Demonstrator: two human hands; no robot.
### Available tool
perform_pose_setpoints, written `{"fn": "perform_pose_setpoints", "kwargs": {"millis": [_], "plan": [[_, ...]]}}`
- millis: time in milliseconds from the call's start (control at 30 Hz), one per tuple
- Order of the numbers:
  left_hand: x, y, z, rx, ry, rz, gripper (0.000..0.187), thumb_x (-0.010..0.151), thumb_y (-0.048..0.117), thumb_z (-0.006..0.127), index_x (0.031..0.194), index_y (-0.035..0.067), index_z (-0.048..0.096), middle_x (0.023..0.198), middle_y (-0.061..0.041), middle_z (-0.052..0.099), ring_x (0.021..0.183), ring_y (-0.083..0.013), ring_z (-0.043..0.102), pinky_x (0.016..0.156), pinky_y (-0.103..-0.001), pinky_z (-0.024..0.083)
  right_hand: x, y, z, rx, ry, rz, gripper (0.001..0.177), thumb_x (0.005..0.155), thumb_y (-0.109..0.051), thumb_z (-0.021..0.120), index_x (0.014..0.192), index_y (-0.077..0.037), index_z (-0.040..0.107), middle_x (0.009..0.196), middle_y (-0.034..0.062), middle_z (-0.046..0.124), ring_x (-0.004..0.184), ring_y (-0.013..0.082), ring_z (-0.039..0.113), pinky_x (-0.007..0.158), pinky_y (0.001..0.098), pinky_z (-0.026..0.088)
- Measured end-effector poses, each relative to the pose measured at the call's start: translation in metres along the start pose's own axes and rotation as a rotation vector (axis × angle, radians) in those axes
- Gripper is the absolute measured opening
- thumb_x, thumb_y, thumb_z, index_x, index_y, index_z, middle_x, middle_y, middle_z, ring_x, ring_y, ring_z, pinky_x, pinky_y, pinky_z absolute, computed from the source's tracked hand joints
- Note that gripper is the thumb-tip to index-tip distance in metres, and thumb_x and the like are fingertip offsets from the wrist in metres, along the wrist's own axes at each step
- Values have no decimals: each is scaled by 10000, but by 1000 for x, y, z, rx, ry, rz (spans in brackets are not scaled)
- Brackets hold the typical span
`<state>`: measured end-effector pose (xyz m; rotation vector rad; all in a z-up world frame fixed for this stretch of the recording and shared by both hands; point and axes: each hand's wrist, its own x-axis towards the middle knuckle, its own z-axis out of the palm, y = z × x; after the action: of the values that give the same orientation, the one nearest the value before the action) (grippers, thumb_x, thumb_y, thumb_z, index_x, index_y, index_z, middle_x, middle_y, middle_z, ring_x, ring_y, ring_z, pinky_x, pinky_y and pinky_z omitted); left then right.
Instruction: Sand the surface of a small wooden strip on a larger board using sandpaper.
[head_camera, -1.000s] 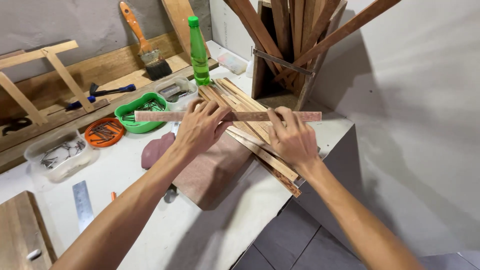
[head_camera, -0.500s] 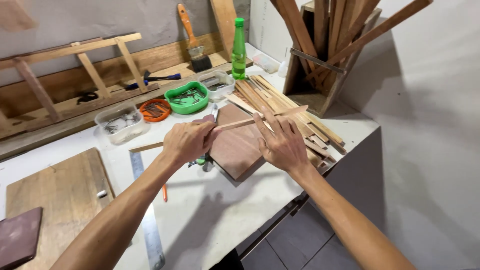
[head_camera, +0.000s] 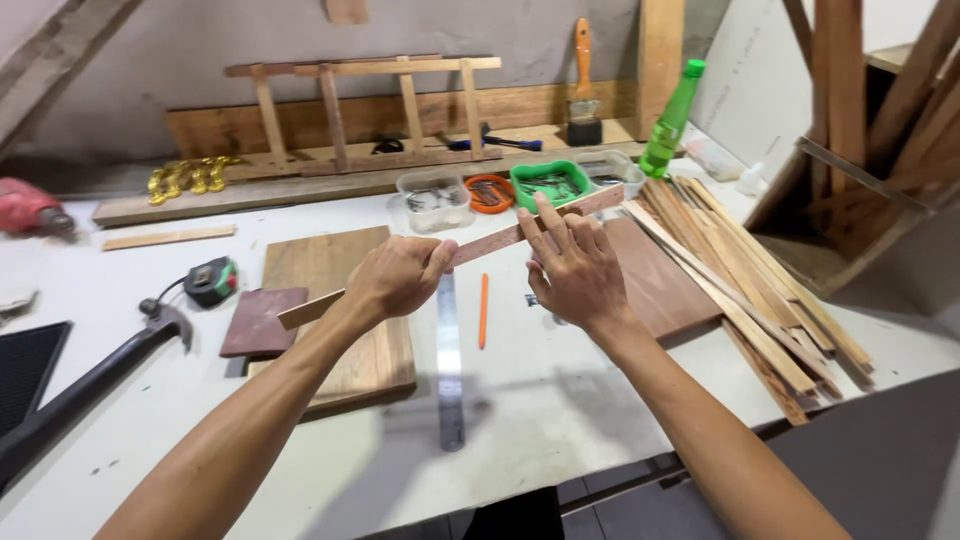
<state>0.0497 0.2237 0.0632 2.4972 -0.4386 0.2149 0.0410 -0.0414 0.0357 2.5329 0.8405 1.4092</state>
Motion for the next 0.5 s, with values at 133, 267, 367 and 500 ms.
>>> {"fn": "perform_pose_setpoints", "kwargs": {"millis": [133,267,367,500], "plan": [[-25,-43,-23,-69,48,-53,568,1014,515,385,899,161,813,843,-172,752,810,-371,717,756,-513,550,30,-37,16,98,35,-50,662,839,-243,746,1463,-91,587,1525,125,534,1180,285,547,1065,424,442],[-48,-65,-45,-72,6,-150,586,1070,442,383,851,71,780,694,-180,703,635,-292,668,673,-452,546,53,-68,24,162,48,-103,672,833,-248,760,1461,-80,590,1530,131,531,1189,296,541,1080,430,440],[-57,-87,-50,-178,-19,-131,481,1074,343,401,916,22,722,638,-118,682,537,-189,632,570,-383,535,64,-88,29,179,34,-94,695,813,-245,771,1466,-96,586,1535,128,522,1214,300,531,1096,432,434],[-63,-103,-57,-475,-86,-157,307,1031,212,425,1174,26,623,668,-58,667,443,-136,517,397,-337,443,73,-107,34,240,46,-64,751,799,-250,787,1500,-121,550,1567,160,455,1383,336,496,1147,440,412]]}}
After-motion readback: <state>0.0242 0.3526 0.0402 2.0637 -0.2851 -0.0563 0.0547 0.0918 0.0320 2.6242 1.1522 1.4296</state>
